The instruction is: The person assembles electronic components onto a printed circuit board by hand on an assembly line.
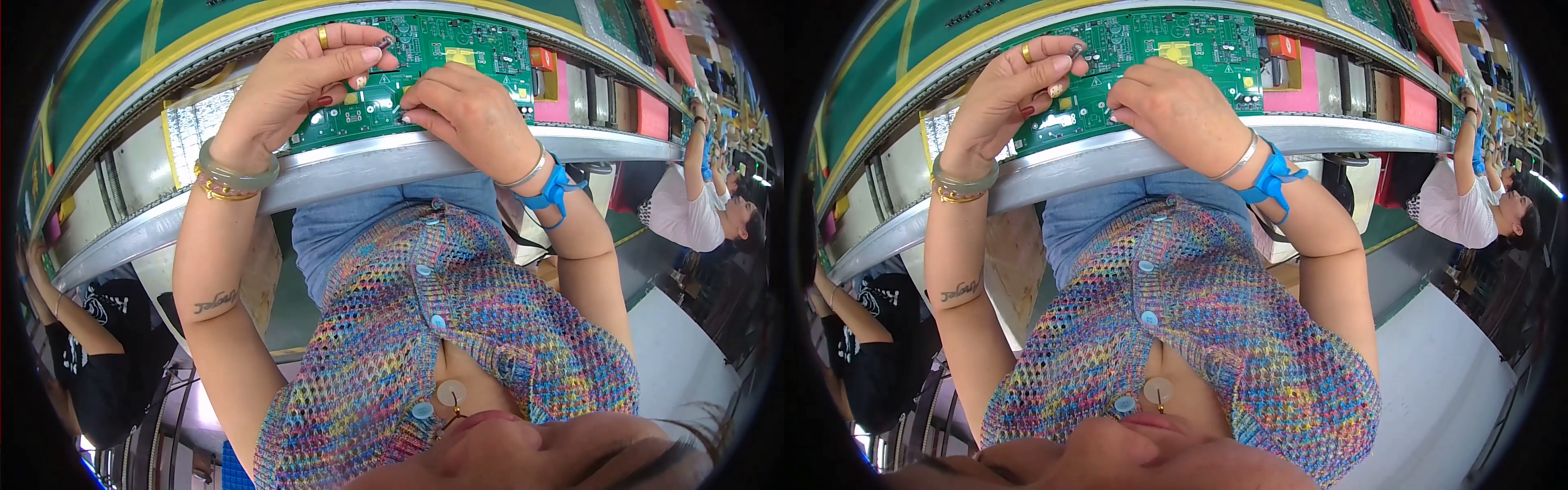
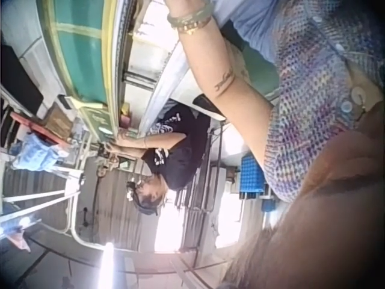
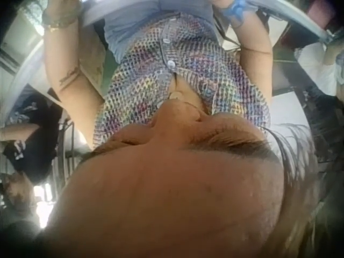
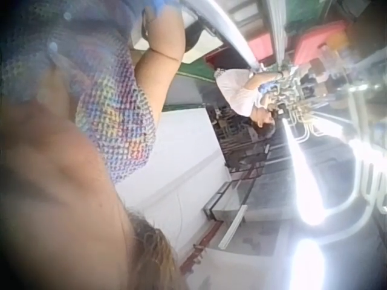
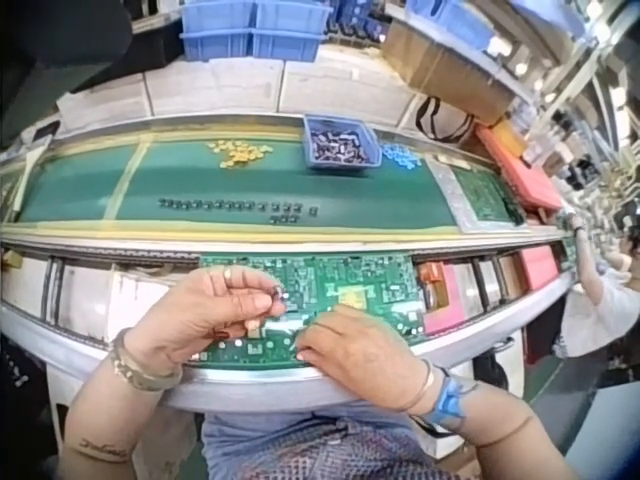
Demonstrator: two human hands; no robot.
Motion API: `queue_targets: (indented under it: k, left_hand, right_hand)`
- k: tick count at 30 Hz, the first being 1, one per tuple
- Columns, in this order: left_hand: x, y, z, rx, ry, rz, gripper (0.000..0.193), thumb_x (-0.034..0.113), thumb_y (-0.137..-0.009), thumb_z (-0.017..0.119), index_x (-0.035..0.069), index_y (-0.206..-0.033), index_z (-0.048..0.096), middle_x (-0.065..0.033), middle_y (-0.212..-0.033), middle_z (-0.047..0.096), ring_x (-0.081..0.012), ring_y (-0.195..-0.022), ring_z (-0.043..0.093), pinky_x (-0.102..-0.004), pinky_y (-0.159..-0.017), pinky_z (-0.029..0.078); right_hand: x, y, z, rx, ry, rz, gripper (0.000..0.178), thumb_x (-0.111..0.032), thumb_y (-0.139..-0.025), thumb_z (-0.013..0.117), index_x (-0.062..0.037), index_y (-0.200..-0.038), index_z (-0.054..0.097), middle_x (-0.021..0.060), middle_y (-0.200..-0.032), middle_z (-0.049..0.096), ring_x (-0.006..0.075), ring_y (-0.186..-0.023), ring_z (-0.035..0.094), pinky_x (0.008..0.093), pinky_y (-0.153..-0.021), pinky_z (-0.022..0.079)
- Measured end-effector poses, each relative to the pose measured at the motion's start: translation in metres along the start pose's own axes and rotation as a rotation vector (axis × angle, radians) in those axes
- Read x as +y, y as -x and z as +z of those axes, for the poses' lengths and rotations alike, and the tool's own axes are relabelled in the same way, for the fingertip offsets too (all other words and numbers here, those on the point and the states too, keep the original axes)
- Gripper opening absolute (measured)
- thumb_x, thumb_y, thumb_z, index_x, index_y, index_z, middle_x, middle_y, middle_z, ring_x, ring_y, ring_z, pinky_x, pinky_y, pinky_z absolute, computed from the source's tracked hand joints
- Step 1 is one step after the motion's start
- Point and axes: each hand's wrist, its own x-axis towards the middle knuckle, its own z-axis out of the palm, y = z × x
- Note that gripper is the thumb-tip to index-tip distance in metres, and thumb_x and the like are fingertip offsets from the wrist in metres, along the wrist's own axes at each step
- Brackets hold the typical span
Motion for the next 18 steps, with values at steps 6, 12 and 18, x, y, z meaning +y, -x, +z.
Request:
queue_targets:
  k: [6, 12, 18]
  left_hand:
    - [-0.009, -0.006, -0.006, -0.085, -0.028, -0.062, 0.025, 0.028, -0.084, 0.065, 0.006, -0.094, 0.061, 0.0028, -0.077, 0.061, 0.0002, -0.058, 0.044, -0.0138, -0.047, 0.032]
    - [-0.008, -0.002, -0.002, -0.119, -0.065, -0.088, 0.023, 0.028, -0.085, 0.064, 0.006, -0.091, 0.063, 0.0039, -0.074, 0.061, 0.0004, -0.057, 0.041, -0.0141, -0.047, 0.029]
    - [-0.01, -0.006, -0.008, -0.072, 0.053, -0.015, 0.028, 0.015, -0.086, 0.059, 0.002, -0.111, 0.057, -0.0003, -0.092, 0.06, -0.0018, -0.069, 0.05, -0.0134, -0.055, 0.037]
  right_hand:
    - [0.0, -0.003, -0.01, 0.124, -0.136, 0.1, 0.014, -0.014, -0.071, 0.068, -0.0096, -0.082, 0.06, 0.0044, -0.078, 0.058, 0.024, -0.075, 0.056, 0.0335, -0.065, 0.045]
    - [-0.002, -0.019, -0.008, 0.277, -0.138, 0.032, 0.015, -0.012, -0.073, 0.067, -0.0085, -0.087, 0.061, 0.0053, -0.076, 0.058, 0.0233, -0.073, 0.057, 0.0333, -0.063, 0.045]
    - [0.001, -0.002, -0.016, 0.116, -0.27, 0.175, 0.01, -0.008, -0.075, 0.063, -0.0082, -0.086, 0.062, 0.0056, -0.079, 0.06, 0.024, -0.076, 0.058, 0.0334, -0.067, 0.046]
